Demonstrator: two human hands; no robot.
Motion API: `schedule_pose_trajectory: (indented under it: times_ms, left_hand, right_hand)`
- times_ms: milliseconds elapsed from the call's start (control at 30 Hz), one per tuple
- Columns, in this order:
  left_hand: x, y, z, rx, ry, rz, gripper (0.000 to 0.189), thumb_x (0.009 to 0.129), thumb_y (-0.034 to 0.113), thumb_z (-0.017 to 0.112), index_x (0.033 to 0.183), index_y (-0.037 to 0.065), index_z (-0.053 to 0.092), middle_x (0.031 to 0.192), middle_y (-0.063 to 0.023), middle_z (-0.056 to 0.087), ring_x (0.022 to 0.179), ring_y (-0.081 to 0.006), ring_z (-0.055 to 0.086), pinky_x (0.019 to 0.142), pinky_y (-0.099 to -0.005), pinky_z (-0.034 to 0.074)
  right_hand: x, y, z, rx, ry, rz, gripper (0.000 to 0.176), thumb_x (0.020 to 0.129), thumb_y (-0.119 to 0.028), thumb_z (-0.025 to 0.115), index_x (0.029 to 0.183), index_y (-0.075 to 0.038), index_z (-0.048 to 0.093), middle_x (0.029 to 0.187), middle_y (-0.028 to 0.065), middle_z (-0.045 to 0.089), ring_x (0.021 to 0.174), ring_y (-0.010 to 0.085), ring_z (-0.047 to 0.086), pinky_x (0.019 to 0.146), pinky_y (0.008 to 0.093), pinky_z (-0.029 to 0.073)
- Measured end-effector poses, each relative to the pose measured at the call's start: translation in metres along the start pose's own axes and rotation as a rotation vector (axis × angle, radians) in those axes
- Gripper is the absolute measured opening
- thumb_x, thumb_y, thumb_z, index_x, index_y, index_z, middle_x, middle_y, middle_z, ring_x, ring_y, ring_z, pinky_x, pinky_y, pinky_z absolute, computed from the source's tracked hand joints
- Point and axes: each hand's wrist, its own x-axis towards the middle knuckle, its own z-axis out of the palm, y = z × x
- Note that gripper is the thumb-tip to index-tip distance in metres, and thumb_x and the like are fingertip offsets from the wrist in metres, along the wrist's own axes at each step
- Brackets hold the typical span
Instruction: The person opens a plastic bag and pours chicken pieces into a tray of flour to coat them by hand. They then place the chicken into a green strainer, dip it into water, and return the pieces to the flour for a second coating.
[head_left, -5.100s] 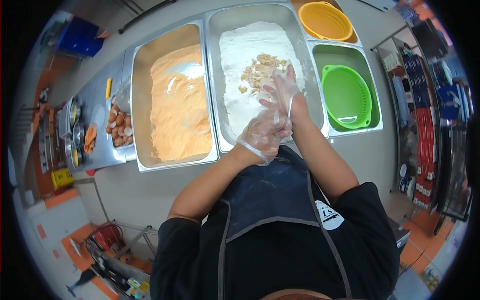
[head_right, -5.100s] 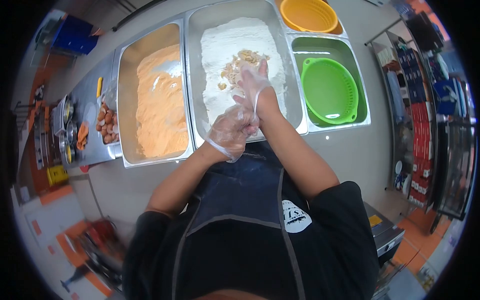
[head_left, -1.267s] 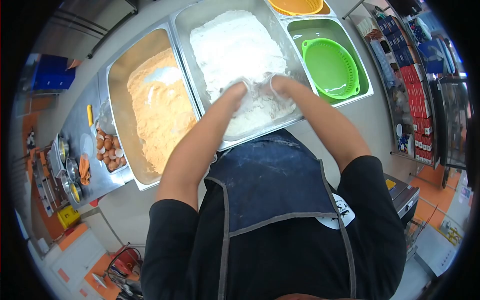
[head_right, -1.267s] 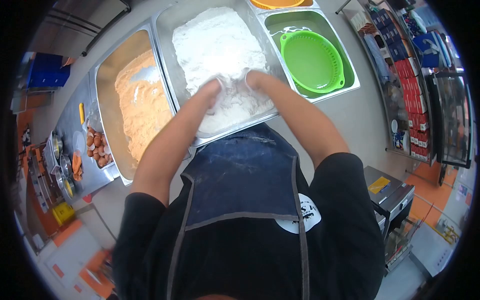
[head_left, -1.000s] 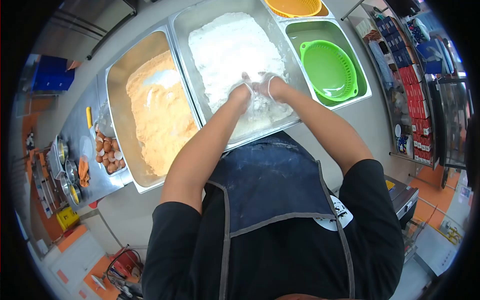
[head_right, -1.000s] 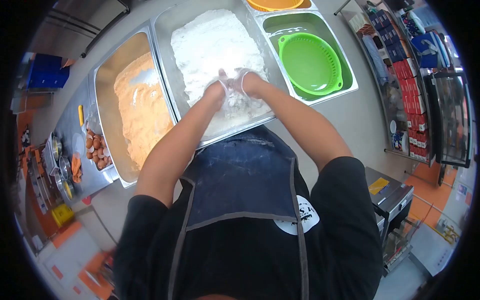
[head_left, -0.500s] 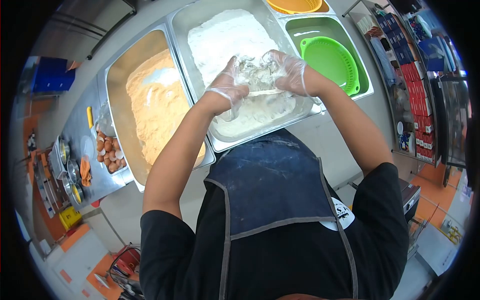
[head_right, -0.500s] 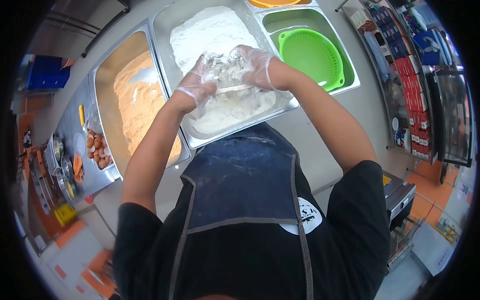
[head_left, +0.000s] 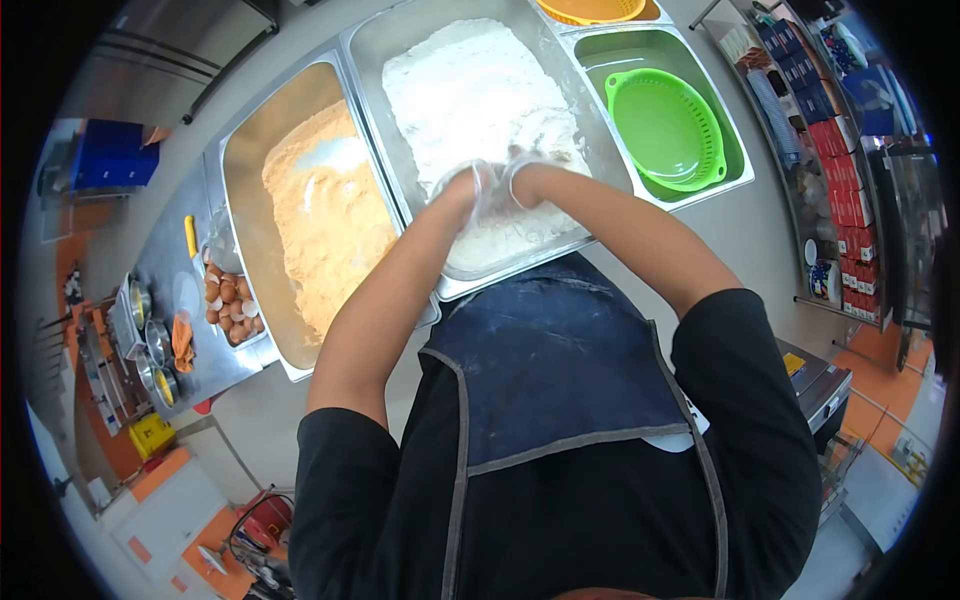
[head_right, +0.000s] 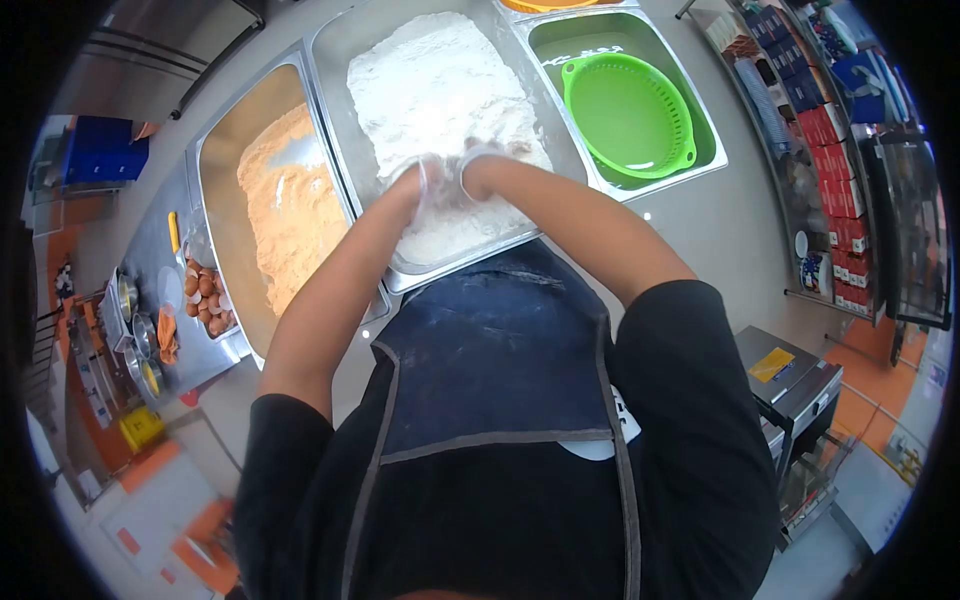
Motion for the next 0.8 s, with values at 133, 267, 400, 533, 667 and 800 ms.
schedule_pose_trajectory:
  times_ms: [133,267,400,533,667,800]
  left_hand:
    - [0.000,-0.001,0.036,-0.122,0.098,-0.030,0.033,0.082,0.024,0.048,0.105,0.001,0.057,0.106,-0.0168,0.054,0.102,-0.0241,0.049,0.088,-0.0376,0.036]
    - [-0.033,0.029,0.041,-0.193,0.029,0.000,0.045,0.086,0.030,0.045,0.116,-0.004,0.048,0.121,-0.0203,0.047,0.112,-0.0257,0.043,0.094,-0.0360,0.032]
    - [-0.018,0.023,0.028,-0.095,0.122,0.109,0.061,0.088,0.042,0.042,0.125,-0.007,0.039,0.129,-0.0215,0.041,0.117,-0.0273,0.040,0.097,-0.0344,0.030]
    - [-0.017,0.041,0.014,0.232,0.189,0.172,0.060,0.087,0.042,0.042,0.122,-0.007,0.043,0.121,-0.0216,0.048,0.113,-0.0290,0.044,0.096,-0.0326,0.032]
    - [-0.032,0.053,0.016,0.040,0.217,0.220,0.057,0.086,0.041,0.043,0.120,-0.005,0.045,0.113,-0.0205,0.054,0.106,-0.0285,0.050,0.091,-0.0356,0.037]
    - [-0.050,0.069,0.017,-0.244,-0.127,0.155,0.053,0.086,0.040,0.044,0.117,-0.003,0.048,0.115,-0.0196,0.052,0.108,-0.0274,0.048,0.093,-0.0380,0.035]
  right_hand:
    - [-0.001,0.007,0.020,0.017,-0.254,-0.325,0.019,0.061,-0.003,0.061,0.080,0.000,0.066,0.092,0.0176,0.061,0.082,0.0288,0.059,0.075,0.0319,0.045]
    - [-0.035,0.014,-0.028,0.088,-0.272,-0.319,0.034,0.062,-0.001,0.060,0.096,0.001,0.063,0.089,0.0202,0.062,0.082,0.0302,0.060,0.074,0.0332,0.046]
    - [-0.064,0.015,-0.065,0.241,-0.068,-0.015,0.056,0.068,-0.005,0.057,0.122,0.003,0.044,0.094,0.0256,0.060,0.088,0.0330,0.060,0.075,0.0367,0.047]
    - [-0.079,0.024,-0.091,0.402,0.009,0.083,0.044,0.071,-0.016,0.057,0.110,0.004,0.053,0.094,0.0244,0.061,0.089,0.0342,0.060,0.075,0.0373,0.048]
    - [-0.076,0.031,-0.101,0.104,-0.002,-0.017,0.029,0.071,-0.024,0.057,0.080,0.003,0.065,0.090,0.0219,0.062,0.082,0.0343,0.060,0.074,0.0374,0.047]
    - [-0.094,0.046,-0.117,0.290,0.006,-0.189,0.030,0.071,-0.026,0.056,0.076,0.003,0.065,0.088,0.0229,0.062,0.078,0.0339,0.059,0.072,0.0381,0.046]
